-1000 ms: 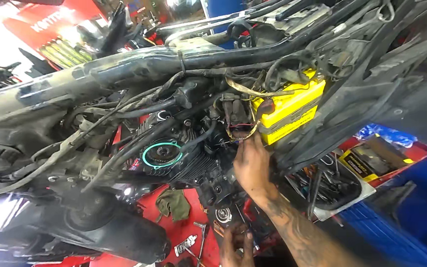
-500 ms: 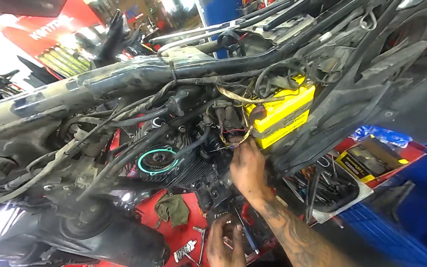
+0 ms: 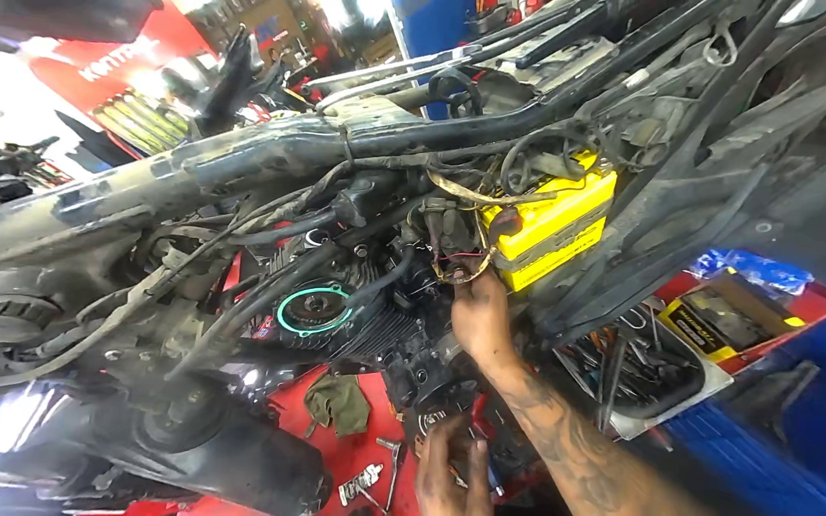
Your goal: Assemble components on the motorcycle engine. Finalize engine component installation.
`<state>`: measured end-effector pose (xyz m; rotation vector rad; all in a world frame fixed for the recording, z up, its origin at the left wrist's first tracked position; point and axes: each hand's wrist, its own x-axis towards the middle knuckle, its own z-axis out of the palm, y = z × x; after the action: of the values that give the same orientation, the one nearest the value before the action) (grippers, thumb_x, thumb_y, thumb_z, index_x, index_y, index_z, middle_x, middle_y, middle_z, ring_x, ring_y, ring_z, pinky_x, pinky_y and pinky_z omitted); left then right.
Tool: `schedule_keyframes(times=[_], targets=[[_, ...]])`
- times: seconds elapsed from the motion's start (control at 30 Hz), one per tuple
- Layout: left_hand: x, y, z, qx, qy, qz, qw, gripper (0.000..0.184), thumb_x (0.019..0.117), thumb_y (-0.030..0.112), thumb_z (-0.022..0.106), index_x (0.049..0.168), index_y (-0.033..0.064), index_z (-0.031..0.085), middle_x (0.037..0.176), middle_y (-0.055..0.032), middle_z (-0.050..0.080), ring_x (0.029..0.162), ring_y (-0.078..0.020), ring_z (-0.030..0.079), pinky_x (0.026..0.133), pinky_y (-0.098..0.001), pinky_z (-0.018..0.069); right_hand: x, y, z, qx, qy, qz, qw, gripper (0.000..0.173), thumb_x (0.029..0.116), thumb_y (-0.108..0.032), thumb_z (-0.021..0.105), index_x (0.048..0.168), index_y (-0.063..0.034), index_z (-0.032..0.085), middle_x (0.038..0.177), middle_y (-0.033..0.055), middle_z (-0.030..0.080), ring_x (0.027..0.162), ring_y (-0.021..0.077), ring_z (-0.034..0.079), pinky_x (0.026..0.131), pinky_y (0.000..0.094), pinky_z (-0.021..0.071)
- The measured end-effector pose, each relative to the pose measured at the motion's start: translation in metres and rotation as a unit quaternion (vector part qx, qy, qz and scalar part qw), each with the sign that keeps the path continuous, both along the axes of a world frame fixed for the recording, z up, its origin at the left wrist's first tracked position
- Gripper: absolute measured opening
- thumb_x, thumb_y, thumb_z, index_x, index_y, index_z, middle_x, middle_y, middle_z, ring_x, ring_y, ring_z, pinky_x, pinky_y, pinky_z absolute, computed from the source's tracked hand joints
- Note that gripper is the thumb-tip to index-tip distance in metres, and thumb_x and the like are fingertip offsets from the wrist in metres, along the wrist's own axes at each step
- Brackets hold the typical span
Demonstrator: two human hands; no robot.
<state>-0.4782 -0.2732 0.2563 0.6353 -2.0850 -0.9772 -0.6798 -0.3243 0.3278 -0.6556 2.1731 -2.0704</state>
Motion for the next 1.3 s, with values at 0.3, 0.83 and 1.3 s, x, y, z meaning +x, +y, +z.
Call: schedule_keyframes(times=[0.3, 0.83, 1.3], targets=[[0.004, 0.022, -0.01, 0.041, -0.024, -0.036, 0.998, 0.033, 0.095, 0.016, 0.072, 0.122, -0.0012, 0.067, 0.115, -0.0087, 0.07, 0.079, -0.0098, 0.07, 0.069, -0.028, 0.0641, 0.008, -0.003, 0.024, -0.124, -0.203, -0.009, 0.971, 0.015, 0.0953, -0.003, 0.065, 0.108, -0.0083, 0.07, 0.097, 0.003, 0.072, 0.094, 0.0106, 0.069, 0.087, 0.033, 0.0568], [0.053, -0.002, 0.004, 0.075, -0.074, -0.164, 0.981, 0.036, 0.0991, 0.03, 0.069, 0.127, 0.0063, 0.069, 0.117, -0.0085, 0.072, 0.087, -0.0133, 0.072, 0.078, -0.035, 0.0637, 0.01, -0.022, 0.037, -0.064, -0.255, -0.049, 0.964, 0.031, 0.0992, -0.017, 0.068, 0.126, -0.004, 0.06, 0.105, 0.011, 0.072, 0.089, 0.019, 0.073, 0.08, 0.0366, 0.0617], [0.106, -0.056, -0.006, 0.068, -0.105, -0.232, 0.965, 0.037, 0.1004, 0.038, 0.066, 0.129, 0.0138, 0.069, 0.122, -0.0041, 0.071, 0.093, -0.0117, 0.071, 0.082, -0.0344, 0.0623, 0.021, -0.034, 0.051, 0.028, -0.271, -0.102, 0.957, 0.032, 0.0951, -0.032, 0.073, 0.114, -0.0071, 0.066, 0.088, 0.0058, 0.073, 0.074, 0.0166, 0.07, 0.069, 0.0358, 0.0601]])
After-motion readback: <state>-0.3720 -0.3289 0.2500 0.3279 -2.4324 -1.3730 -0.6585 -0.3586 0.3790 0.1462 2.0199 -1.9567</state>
